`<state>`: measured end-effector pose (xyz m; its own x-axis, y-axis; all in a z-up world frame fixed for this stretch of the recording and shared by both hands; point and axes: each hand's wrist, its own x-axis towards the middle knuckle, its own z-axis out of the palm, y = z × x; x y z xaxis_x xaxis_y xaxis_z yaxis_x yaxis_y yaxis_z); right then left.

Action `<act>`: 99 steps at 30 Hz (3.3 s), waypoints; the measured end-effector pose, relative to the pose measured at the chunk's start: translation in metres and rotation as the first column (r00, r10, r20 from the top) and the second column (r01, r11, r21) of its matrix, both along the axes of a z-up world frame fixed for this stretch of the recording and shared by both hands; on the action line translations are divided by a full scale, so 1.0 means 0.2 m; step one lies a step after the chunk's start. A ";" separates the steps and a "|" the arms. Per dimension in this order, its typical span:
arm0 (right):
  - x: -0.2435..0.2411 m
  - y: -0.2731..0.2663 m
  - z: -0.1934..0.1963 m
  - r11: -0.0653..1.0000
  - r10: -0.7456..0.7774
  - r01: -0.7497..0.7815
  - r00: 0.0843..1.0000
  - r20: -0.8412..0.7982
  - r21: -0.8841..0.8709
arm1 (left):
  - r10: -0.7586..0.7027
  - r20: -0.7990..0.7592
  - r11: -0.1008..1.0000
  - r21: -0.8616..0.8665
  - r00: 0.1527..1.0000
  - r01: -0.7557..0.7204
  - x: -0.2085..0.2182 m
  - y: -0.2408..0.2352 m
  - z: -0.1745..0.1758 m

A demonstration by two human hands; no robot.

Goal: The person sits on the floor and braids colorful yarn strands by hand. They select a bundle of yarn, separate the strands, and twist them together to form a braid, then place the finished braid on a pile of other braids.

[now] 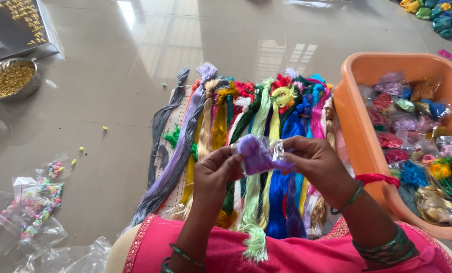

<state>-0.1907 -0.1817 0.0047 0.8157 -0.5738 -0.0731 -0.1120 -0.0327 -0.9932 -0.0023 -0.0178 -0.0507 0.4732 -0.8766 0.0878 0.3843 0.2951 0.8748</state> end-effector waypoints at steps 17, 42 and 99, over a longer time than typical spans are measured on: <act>0.11 0.15 0.00 0.986 -0.047 0.042 0.999 0.027 0.164 | 0.086 -0.175 0.996 0.002 0.981 -0.087 0.00 0.00 0.08; -0.05 0.00 0.37 0.935 -0.131 0.170 0.981 -0.142 0.311 | 0.523 -0.143 0.851 0.150 0.840 -0.504 0.08 0.01 0.06; 0.10 0.19 0.23 0.905 0.356 -0.325 0.932 -0.067 0.274 | -0.332 -0.346 0.837 0.320 0.878 0.443 0.02 0.09 0.23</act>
